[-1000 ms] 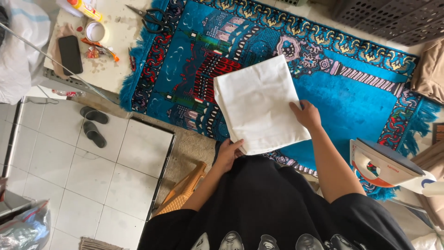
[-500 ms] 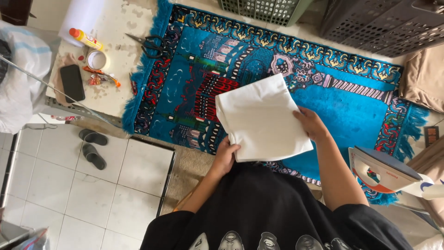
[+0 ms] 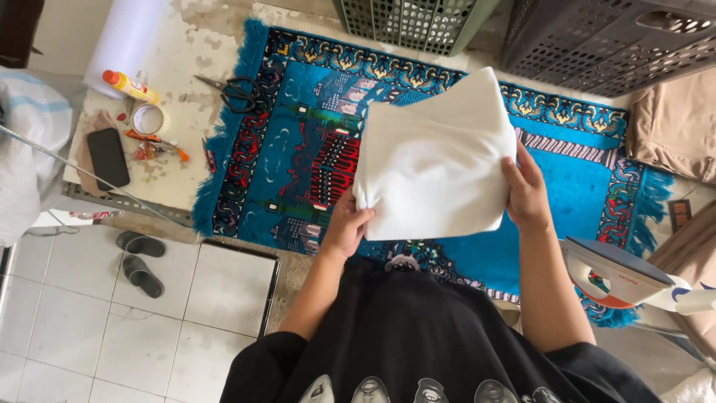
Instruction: The person irons a white t-shirt on a patterned blue cloth laid over a table. They spray the shirt with water, smooth it with their hands, and use an iron to press both sides of the fabric. The shirt is then folded and placed on the table.
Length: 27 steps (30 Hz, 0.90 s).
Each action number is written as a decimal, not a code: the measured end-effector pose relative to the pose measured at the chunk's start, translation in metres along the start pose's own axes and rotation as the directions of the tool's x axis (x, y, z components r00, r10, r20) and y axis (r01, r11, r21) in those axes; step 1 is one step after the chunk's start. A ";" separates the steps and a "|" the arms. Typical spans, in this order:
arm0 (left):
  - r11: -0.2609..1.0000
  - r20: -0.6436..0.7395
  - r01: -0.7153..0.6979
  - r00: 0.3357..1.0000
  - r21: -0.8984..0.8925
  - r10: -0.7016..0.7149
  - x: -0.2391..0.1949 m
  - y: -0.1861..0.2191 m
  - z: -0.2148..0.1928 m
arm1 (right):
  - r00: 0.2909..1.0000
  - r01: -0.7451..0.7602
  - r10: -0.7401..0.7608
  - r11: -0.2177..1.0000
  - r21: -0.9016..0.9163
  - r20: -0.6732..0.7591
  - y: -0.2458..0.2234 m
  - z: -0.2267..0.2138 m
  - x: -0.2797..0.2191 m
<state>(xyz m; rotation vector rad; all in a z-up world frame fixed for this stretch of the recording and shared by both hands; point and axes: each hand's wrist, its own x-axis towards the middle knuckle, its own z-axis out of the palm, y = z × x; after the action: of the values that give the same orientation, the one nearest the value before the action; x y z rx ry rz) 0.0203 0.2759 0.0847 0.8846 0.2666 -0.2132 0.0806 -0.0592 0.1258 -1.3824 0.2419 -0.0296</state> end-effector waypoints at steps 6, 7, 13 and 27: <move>0.792 -0.428 0.528 0.819 0.306 -0.381 0.025 -0.121 -0.088 | 0.955 -0.295 0.103 0.426 -0.855 -0.278 0.222 -0.125 -0.014; 0.789 -0.426 0.533 0.818 0.307 -0.387 0.016 -0.118 -0.084 | 0.953 -0.301 0.104 0.424 -0.854 -0.284 0.205 -0.101 -0.040; 0.586 -0.373 0.423 0.903 0.691 -0.212 0.003 -0.111 -0.075 | 0.979 0.032 -0.200 0.001 -0.999 0.031 0.156 -0.026 -0.112; -0.249 0.158 -0.106 0.967 0.963 0.199 -0.007 -0.050 0.012 | 0.999 0.015 -0.029 -0.002 -1.000 0.015 0.153 -0.030 -0.115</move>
<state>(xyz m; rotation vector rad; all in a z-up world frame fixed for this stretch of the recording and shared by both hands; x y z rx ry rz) 0.0004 0.2364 0.0575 2.6926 -0.0780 -0.1082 -0.0556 -0.0404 -0.0104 -2.9492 0.2444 0.1614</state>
